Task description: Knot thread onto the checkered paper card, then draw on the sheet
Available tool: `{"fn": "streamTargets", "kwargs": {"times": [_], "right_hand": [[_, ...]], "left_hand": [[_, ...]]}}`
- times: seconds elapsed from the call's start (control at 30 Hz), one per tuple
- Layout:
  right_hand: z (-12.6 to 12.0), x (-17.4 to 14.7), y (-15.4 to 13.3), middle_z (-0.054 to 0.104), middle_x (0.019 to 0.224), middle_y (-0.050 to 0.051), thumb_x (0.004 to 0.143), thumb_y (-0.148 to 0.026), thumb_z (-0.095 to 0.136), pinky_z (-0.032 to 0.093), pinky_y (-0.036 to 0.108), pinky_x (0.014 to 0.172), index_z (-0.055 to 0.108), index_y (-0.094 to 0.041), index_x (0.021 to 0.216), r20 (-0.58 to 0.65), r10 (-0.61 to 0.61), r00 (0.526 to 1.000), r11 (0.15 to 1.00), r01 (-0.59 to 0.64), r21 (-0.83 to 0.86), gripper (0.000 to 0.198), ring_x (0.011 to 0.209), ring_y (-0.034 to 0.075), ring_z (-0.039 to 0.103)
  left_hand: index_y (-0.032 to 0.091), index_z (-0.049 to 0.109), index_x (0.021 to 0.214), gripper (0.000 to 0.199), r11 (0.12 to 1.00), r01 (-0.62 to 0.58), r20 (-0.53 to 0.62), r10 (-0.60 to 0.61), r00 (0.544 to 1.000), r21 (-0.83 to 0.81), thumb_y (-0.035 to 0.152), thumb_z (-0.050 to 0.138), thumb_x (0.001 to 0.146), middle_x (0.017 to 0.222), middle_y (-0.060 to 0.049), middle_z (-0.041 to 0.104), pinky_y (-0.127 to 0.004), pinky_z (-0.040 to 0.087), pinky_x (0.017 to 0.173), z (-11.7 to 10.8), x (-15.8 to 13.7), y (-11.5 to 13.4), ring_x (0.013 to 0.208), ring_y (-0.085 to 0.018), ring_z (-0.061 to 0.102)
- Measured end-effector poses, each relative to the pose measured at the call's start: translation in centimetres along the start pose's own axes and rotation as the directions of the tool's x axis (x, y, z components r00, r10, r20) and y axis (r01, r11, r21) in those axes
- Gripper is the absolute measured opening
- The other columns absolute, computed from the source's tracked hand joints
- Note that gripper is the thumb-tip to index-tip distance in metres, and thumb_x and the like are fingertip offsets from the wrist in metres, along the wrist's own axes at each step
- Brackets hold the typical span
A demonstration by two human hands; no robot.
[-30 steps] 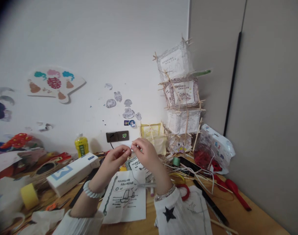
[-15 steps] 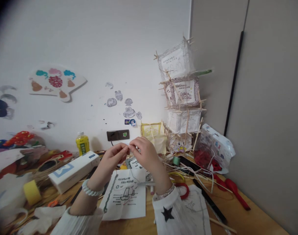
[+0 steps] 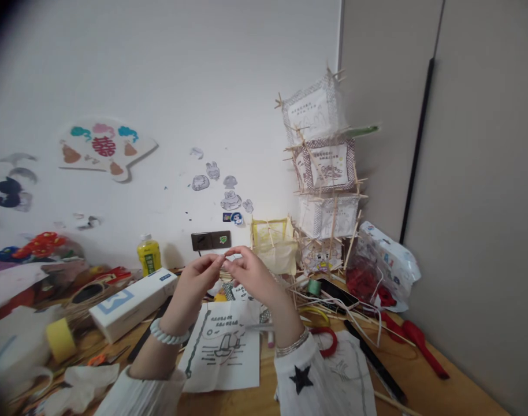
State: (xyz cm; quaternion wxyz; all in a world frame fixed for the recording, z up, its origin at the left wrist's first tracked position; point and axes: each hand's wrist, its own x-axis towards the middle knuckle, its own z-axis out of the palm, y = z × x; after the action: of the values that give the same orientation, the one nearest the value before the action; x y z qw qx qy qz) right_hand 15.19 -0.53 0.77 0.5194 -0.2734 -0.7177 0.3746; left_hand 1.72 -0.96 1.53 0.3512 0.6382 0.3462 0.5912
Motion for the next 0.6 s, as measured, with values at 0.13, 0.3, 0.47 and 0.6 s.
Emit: {"fn": "streamTargets", "kwargs": {"times": [0.13, 0.3, 0.47, 0.6], "right_hand": [[-0.18, 0.09, 0.04, 0.03, 0.048, -0.009, 0.073, -0.03, 0.059, 0.023, 0.021, 0.043, 0.054, -0.019, 0.081, -0.075, 0.022, 0.997, 0.987, -0.034, -0.158, 0.015, 0.044, 0.007, 0.029], [-0.44, 0.18, 0.08, 0.033, 0.051, -0.007, 0.07, -0.033, 0.062, 0.023, 0.021, 0.044, 0.049, -0.018, 0.064, -0.17, -0.01, 0.985, 0.991, -0.013, -0.13, 0.021, 0.048, 0.008, 0.03], [-0.44, -0.04, -0.17, 0.031, 0.051, -0.007, 0.069, -0.038, 0.062, 0.021, 0.021, 0.044, 0.04, -0.018, 0.058, -0.179, 0.018, 0.984, 0.999, -0.024, -0.036, 0.032, 0.048, 0.007, 0.028], [-0.51, -0.06, -0.31, 0.03, 0.05, -0.008, 0.071, -0.04, 0.059, 0.019, 0.021, 0.043, 0.039, -0.018, 0.057, -0.204, 0.065, 0.977, 0.998, -0.064, 0.011, 0.033, 0.045, 0.006, 0.026]], "left_hand": [[0.016, 0.05, 0.057, 0.036, 0.999, 0.034, 0.002, -0.034, 0.999, -0.036, 0.049, 0.06, 0.068, 0.044, 0.007, 0.036, -0.02, 0.021, 0.041, -0.29, 0.15, -0.26, 0.042, -0.006, 0.027], [0.017, 0.04, 0.054, 0.041, 0.979, 0.079, 0.088, -0.063, 0.994, -0.19, 0.053, 0.055, 0.071, 0.045, 0.007, 0.03, -0.02, 0.017, 0.04, 0.2, -0.03, -0.28, 0.04, -0.005, 0.024], [0.016, 0.048, 0.059, 0.038, 0.971, 0.094, 0.087, -0.076, 0.993, -0.221, 0.051, 0.057, 0.07, 0.046, 0.007, 0.033, -0.019, 0.018, 0.04, 0.55, -0.33, 0.18, 0.041, -0.005, 0.027], [0.014, 0.051, 0.051, 0.038, 0.983, 0.026, 0.008, -0.025, 1.0, -0.182, 0.046, 0.063, 0.067, 0.054, 0.001, 0.048, -0.02, 0.024, 0.042, 0.17, -0.27, 0.25, 0.044, -0.005, 0.033]]}}
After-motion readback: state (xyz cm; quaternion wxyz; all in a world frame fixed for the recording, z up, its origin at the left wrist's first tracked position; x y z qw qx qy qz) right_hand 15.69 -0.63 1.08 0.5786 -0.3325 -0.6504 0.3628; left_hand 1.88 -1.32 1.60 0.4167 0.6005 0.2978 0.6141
